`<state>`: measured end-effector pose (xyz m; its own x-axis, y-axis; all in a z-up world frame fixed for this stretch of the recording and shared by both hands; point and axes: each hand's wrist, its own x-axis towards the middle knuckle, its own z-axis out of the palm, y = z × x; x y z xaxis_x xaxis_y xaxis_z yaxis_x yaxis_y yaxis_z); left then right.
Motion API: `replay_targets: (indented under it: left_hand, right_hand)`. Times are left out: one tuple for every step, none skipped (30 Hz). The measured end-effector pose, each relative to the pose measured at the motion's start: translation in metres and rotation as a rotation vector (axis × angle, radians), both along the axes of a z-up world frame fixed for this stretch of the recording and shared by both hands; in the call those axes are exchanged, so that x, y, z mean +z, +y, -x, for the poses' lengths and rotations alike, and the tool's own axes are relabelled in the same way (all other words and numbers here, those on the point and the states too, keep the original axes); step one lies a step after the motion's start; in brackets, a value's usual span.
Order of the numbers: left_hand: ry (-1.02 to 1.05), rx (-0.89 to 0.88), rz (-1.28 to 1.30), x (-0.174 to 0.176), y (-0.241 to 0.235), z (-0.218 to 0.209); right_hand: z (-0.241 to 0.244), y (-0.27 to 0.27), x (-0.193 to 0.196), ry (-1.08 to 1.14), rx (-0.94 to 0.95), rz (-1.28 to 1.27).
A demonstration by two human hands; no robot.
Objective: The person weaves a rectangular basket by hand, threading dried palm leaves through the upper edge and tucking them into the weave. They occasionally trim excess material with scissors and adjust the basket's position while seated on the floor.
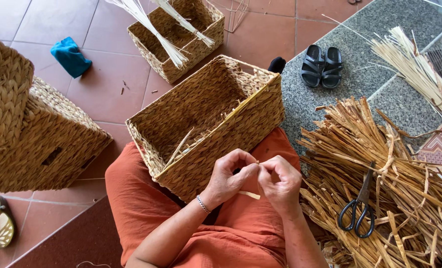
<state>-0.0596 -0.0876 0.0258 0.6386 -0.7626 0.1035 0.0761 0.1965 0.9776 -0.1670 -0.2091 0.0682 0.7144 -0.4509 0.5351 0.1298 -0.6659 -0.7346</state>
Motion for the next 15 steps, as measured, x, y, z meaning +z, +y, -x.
replay_targets:
  left_hand:
    - [-0.024,-0.012,0.014,0.000,0.001,-0.002]
    - [-0.048,-0.024,0.028,0.000,0.002,-0.004]
    - [-0.072,-0.032,0.042,-0.001,0.002,-0.005]
    - [0.006,-0.066,0.035,-0.002,0.002,-0.005]
    - [0.084,-0.100,0.027,-0.002,0.002,-0.006]
    - [0.162,-0.133,0.019,-0.003,0.002,-0.006]
    - [0.295,-0.170,0.019,-0.005,0.002,-0.006]
    - [0.428,-0.206,0.018,-0.006,0.002,-0.005]
    - [0.561,-0.243,0.019,-0.008,0.000,-0.004]
    - [0.618,-0.239,0.048,-0.009,-0.004,-0.004]
    - [0.676,-0.232,0.077,-0.010,-0.007,-0.003]
    - [0.733,-0.225,0.106,-0.011,-0.009,-0.003]
    - [0.660,-0.204,0.082,-0.012,-0.011,-0.003]
    - [0.587,-0.183,0.058,-0.012,-0.012,-0.003]
    - [0.515,-0.164,0.033,-0.013,-0.014,-0.003]
  right_hand:
    - [0.001,-0.001,0.001,0.005,0.013,-0.023]
    - [0.002,-0.001,0.000,0.011,0.026,-0.045]
    - [0.003,-0.001,-0.002,0.016,0.043,-0.068]
    - [0.006,-0.002,-0.005,0.030,0.058,-0.095]
    - [0.008,-0.002,-0.009,0.043,0.074,-0.123]
    - [0.010,-0.002,-0.014,0.056,0.091,-0.152]
    - [0.013,-0.002,-0.020,0.064,0.129,-0.272]
    - [0.014,-0.002,-0.026,0.072,0.167,-0.393]
    - [0.016,-0.003,-0.032,0.080,0.204,-0.512]
    - [0.018,-0.003,-0.037,0.110,0.189,-0.576]
    - [0.020,-0.004,-0.041,0.142,0.177,-0.642]
    - [0.021,-0.005,-0.043,0.174,0.165,-0.707]
    - [0.021,-0.005,-0.045,0.172,0.162,-0.762]
    - [0.021,-0.007,-0.045,0.170,0.158,-0.816]
    - [0.022,-0.008,-0.045,0.168,0.152,-0.871]
